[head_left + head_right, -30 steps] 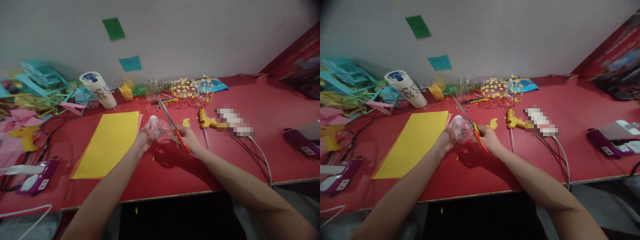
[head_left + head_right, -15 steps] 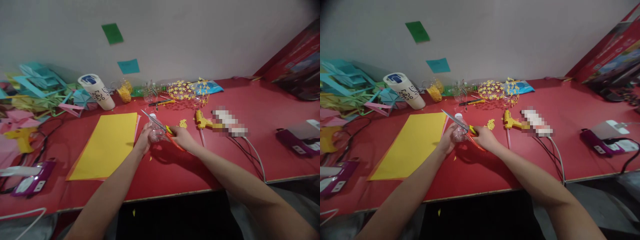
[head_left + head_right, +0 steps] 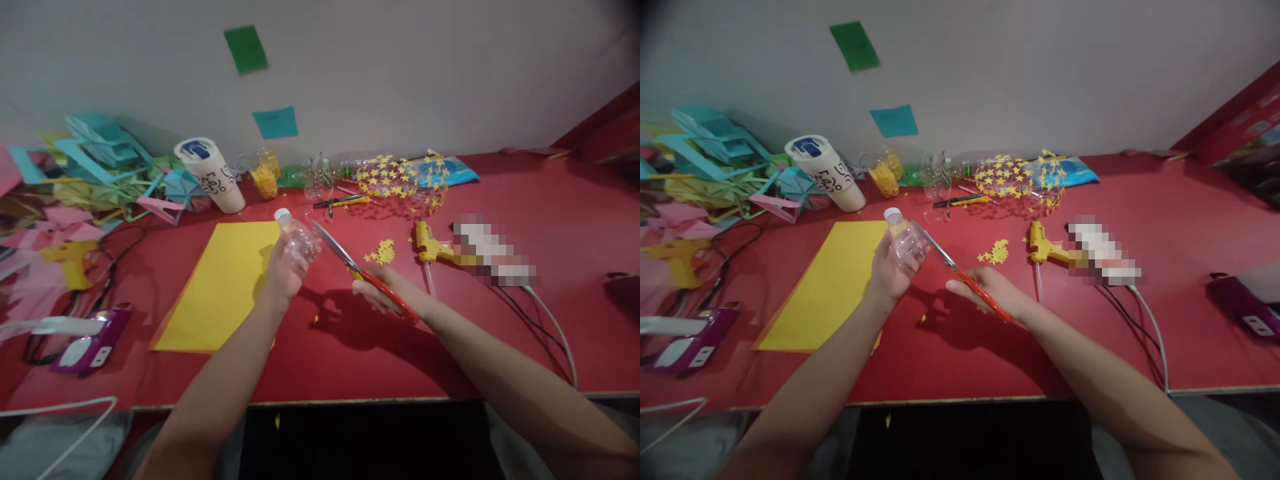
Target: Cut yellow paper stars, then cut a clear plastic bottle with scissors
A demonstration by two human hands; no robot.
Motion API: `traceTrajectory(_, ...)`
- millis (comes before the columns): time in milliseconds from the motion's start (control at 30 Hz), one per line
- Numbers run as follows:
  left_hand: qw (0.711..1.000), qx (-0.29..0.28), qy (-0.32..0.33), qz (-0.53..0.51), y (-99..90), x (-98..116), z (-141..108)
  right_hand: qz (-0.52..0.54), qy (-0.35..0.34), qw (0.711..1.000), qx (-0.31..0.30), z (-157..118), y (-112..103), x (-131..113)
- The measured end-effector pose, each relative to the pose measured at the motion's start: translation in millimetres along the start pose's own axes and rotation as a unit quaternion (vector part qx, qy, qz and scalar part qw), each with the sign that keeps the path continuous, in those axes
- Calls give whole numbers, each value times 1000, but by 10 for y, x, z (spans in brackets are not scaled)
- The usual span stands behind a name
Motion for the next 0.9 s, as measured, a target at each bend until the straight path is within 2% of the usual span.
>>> traceTrajectory(100, 999, 20, 21, -30, -7, 53, 10, 1, 42, 999, -24, -13, 63, 70)
traceTrajectory(200, 999, 23, 37, -31, 1, 93, 16, -10, 53, 998, -36, -11, 82, 100)
traceTrajectory(367, 999, -6, 43, -8, 32, 73, 3, -18, 53, 998, -39, 0, 75, 129)
traceTrajectory(667, 995, -57, 77, 37, 127, 68, -100, -43, 23, 998, -29, -18, 145, 182)
traceTrajectory(900, 993, -70, 82, 44, 188, 120, -173, -71, -15, 997, -4, -65, 199, 73)
Point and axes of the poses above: each hand's wrist, its own z-axis towards the middle knuckle, its own y-axis out of the palm, x = y × z, the point moved 6 cm from there along z, towards the middle knuckle, and after that the axes turned 3 degrees about z, right-handed, at the moved point
